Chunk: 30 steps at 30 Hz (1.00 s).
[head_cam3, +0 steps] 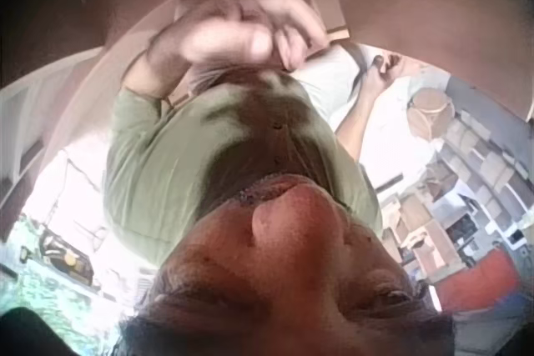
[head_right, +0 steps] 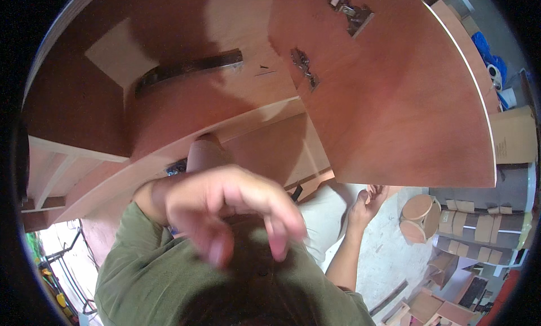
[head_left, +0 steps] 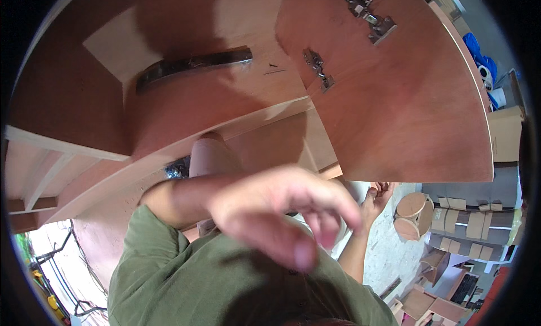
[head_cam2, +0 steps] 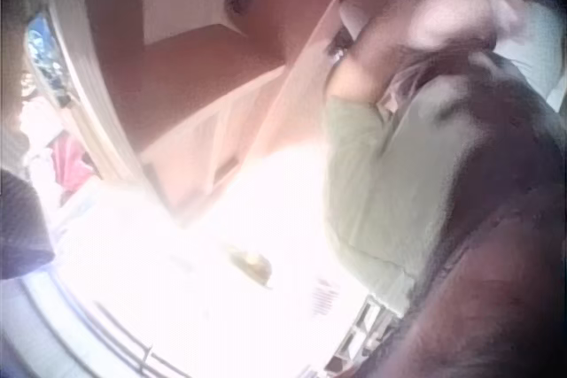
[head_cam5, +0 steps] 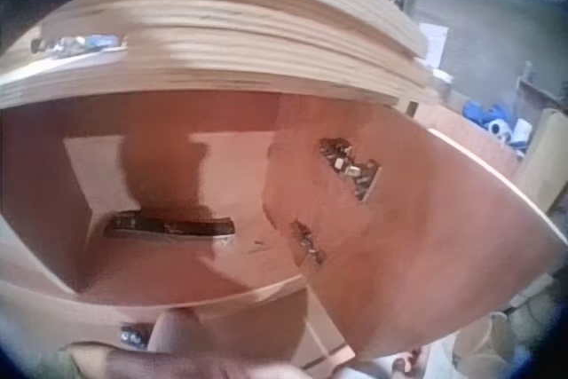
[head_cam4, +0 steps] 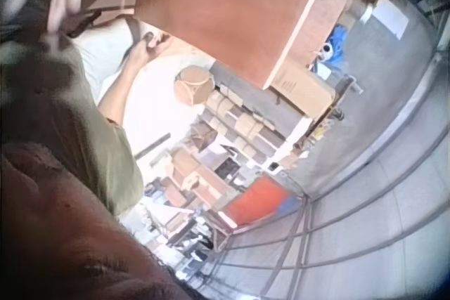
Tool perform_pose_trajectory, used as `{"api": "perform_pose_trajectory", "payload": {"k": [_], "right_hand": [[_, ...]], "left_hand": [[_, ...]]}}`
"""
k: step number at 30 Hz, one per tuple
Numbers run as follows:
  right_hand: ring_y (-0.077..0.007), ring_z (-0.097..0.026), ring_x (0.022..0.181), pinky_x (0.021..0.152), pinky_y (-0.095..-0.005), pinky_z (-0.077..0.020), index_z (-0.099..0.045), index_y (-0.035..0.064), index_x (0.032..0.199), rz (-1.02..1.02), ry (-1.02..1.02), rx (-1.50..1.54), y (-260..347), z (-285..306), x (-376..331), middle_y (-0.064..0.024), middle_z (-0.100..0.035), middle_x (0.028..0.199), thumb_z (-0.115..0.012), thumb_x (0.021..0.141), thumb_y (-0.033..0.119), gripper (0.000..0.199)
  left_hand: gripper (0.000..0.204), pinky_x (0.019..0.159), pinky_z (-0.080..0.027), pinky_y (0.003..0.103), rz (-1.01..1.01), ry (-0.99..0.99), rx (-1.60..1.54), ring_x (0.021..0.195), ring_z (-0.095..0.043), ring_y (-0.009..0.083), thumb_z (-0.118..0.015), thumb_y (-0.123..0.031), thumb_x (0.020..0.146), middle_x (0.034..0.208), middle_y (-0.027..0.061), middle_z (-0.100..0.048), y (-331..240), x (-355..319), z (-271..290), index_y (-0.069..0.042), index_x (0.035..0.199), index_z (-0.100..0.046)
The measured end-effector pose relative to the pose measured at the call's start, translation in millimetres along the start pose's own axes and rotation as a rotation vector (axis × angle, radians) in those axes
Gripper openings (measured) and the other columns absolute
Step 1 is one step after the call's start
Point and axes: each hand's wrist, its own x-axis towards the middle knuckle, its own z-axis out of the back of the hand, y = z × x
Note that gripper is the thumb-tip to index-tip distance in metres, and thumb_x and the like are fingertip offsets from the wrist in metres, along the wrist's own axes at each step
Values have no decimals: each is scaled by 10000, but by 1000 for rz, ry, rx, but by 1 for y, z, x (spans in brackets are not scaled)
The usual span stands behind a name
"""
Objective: The person uses a cordless drill to attach metal hinges to a wooden cabinet door. They then use a screwdriver to tighten the screws and adjust the hinges.
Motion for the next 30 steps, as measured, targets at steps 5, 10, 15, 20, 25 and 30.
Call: {"api": "perform_pose_trajectory", "payload": {"k": [5,10,15,20,25,30], "right_hand": [[-338,-394,1286,1087,-390,-285,-439,44,1362,-115,381,-580,-18,15,-2,-178,-431,1389,-685,806,113,612],[-396,-414,1246,1055,-434,-329,-509,95,1307,-35,591,-540,-5,17,22,-196,-433,1382,-704,718,67,621],[-357,-480,1190,992,-443,-388,-599,114,1203,45,908,-714,-14,35,68,-140,-571,1238,-709,736,254,500],[-317,-527,1135,956,-413,-422,-643,146,1122,39,897,-697,-32,25,71,-121,-604,1168,-682,777,327,392],[-309,-549,1082,921,-413,-442,-655,150,1080,-88,860,-414,-87,36,49,-96,-615,1135,-672,779,366,371],[-294,-514,1121,964,-419,-405,-638,145,1113,-136,1046,-537,-24,56,63,-78,-601,1136,-649,801,314,355]], "left_hand": [[222,688,-510,322,-47,-1045,1225,800,-636,198,-653,-146,853,864,85,-642,47,-54,120,-22,1036,-642],[224,691,-527,429,168,-1242,1983,787,-640,355,-678,-194,797,867,182,-652,54,-101,201,-18,934,-656],[310,694,-523,443,207,-1160,2120,792,-634,363,-681,-237,793,920,207,-643,61,-94,208,-9,998,-633],[291,749,-500,463,190,-1144,2058,836,-609,384,-667,-194,785,922,218,-619,69,-110,225,10,989,-626],[203,706,-484,481,339,-1126,2074,790,-582,390,-624,-177,801,869,190,-598,72,-87,231,-12,920,-622],[194,719,-476,436,399,-902,2463,839,-578,332,-588,-239,858,929,152,-597,89,-131,268,-66,936,-626]]}}
